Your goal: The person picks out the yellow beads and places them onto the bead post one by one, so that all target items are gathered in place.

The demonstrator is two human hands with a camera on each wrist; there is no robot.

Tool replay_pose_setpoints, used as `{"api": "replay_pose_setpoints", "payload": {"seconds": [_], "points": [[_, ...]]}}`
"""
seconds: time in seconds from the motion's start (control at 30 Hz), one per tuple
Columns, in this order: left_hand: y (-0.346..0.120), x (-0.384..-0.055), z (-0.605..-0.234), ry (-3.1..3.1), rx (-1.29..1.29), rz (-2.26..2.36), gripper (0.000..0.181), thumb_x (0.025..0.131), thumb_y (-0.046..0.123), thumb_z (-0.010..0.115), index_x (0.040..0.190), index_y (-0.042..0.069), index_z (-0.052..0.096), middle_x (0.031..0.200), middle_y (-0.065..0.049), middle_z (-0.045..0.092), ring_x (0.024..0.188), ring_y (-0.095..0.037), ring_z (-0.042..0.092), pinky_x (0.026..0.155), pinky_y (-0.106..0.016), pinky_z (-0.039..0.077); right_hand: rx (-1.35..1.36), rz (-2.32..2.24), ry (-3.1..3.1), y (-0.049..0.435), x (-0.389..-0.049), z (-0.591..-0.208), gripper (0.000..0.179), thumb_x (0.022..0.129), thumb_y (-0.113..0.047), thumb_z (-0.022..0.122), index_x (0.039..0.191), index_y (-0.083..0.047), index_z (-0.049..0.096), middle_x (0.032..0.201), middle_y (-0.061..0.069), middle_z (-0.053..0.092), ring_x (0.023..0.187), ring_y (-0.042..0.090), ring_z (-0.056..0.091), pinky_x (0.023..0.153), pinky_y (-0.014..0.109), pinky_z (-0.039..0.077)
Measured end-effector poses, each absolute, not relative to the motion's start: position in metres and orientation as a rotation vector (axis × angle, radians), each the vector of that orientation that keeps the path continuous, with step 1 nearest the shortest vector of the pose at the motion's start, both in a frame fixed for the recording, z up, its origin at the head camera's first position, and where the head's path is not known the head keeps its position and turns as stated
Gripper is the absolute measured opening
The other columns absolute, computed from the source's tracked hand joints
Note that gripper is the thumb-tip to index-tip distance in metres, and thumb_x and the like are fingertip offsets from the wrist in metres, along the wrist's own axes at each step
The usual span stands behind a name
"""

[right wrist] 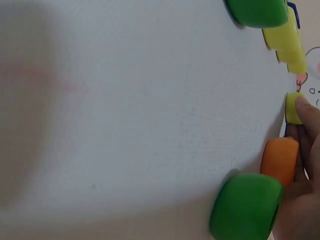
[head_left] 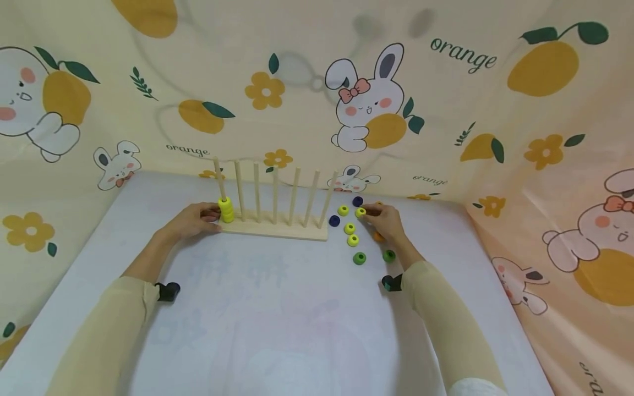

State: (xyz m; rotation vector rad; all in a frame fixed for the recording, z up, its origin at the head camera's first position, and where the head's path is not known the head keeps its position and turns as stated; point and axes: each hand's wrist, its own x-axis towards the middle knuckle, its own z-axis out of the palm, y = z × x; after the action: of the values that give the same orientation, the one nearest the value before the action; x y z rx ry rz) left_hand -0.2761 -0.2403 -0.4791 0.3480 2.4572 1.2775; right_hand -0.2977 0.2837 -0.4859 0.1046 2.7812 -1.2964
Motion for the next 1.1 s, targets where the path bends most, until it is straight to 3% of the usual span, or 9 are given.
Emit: {"api": "replay_pose_setpoints", "payload": {"seconds": [0.43, 0.67, 1.1], "points": [[-0.240, -0.278, -0.481, 2.448, 0.348, 1.269, 0.073, 0.089, 0.007, 0.074, 0.147, -0.012, 0.035, 0.138, -0.031, 0.049, 0.129, -0.045, 0.047, 0.112, -0.053, 0.037, 0.047, -1.348, 2.822, 0.282, -0.293, -0.475, 0.032, 0.089, -0.018, 0.076, 0.120, -0.011, 0.072, 0.118, 0.009, 0.069, 0.110, 0.024, 0.064, 0.096, 0.038, 0.053], [-0.240, -0.276, -0.478, 2.446, 0.364, 1.281, 0.071, 0.089, 0.006, 0.074, 0.146, -0.012, 0.036, 0.137, -0.031, 0.050, 0.128, -0.044, 0.048, 0.112, -0.052, 0.038, -0.017, -1.399, 2.822, 0.279, -0.287, -0.459, 0.032, 0.090, -0.019, 0.075, 0.121, -0.013, 0.071, 0.118, 0.009, 0.070, 0.105, 0.024, 0.067, 0.084, 0.032, 0.056], [-0.242, -0.279, -0.480, 2.462, 0.392, 1.266, 0.070, 0.090, 0.006, 0.072, 0.146, -0.013, 0.035, 0.136, -0.031, 0.050, 0.127, -0.044, 0.048, 0.112, -0.053, 0.037, -0.200, -1.698, 2.771, 0.265, -0.280, -0.421, 0.032, 0.091, -0.017, 0.074, 0.122, -0.010, 0.070, 0.123, 0.008, 0.066, 0.105, 0.019, 0.064, 0.085, 0.022, 0.055]]}}
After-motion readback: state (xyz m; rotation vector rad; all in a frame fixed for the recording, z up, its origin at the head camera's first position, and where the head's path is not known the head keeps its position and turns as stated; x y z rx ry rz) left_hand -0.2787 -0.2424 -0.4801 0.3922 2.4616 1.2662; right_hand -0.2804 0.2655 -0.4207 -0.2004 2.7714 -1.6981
